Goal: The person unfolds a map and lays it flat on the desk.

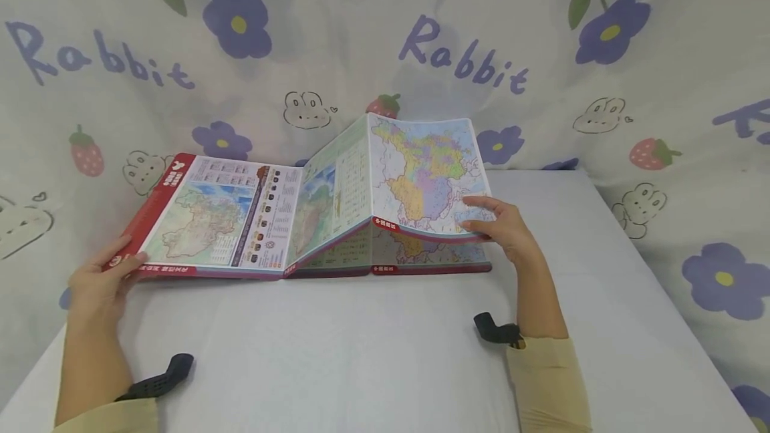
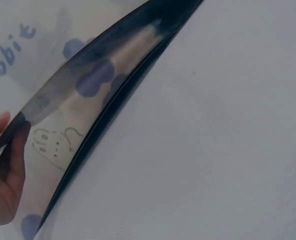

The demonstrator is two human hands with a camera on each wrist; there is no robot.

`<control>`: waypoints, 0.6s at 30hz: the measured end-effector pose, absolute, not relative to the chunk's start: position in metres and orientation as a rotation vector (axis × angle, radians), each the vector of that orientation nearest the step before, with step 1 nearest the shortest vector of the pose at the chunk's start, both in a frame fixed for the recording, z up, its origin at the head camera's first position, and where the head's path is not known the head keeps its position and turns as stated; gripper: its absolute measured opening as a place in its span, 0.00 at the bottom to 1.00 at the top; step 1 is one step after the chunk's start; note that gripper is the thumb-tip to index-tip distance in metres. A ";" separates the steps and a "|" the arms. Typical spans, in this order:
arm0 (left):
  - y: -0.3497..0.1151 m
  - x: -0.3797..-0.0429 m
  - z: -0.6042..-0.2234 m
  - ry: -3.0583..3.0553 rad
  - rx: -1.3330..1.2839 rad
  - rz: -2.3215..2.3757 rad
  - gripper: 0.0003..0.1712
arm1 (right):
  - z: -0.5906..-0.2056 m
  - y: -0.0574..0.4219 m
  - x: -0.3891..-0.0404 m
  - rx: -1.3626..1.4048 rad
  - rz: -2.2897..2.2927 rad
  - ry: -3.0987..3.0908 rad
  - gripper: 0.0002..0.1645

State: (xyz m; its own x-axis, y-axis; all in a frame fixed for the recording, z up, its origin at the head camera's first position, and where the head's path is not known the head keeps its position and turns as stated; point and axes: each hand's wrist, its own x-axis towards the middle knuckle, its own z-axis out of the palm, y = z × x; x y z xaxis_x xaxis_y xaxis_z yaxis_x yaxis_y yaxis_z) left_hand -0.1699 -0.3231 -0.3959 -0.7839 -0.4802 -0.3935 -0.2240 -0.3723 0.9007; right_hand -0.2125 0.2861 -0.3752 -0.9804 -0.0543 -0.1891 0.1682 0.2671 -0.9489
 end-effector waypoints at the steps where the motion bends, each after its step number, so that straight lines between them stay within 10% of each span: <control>1: -0.324 -0.169 -0.397 -1.594 0.913 -2.337 0.37 | -0.376 0.286 -0.213 0.108 -1.788 2.345 0.39; 18: -0.341 -0.166 -0.409 -1.047 0.863 -2.436 0.42 | -0.392 0.294 -0.215 0.111 -1.783 2.257 0.39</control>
State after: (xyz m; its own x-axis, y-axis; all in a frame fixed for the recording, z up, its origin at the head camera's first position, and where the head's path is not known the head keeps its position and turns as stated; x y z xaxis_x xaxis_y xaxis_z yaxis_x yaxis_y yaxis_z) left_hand -0.1659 -0.3405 -0.4086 -0.7524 -0.5277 -0.3943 0.0771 -0.6650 0.7428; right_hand -0.2155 0.2942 -0.3921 -0.9625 -0.1018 -0.2513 0.2209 0.2429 -0.9446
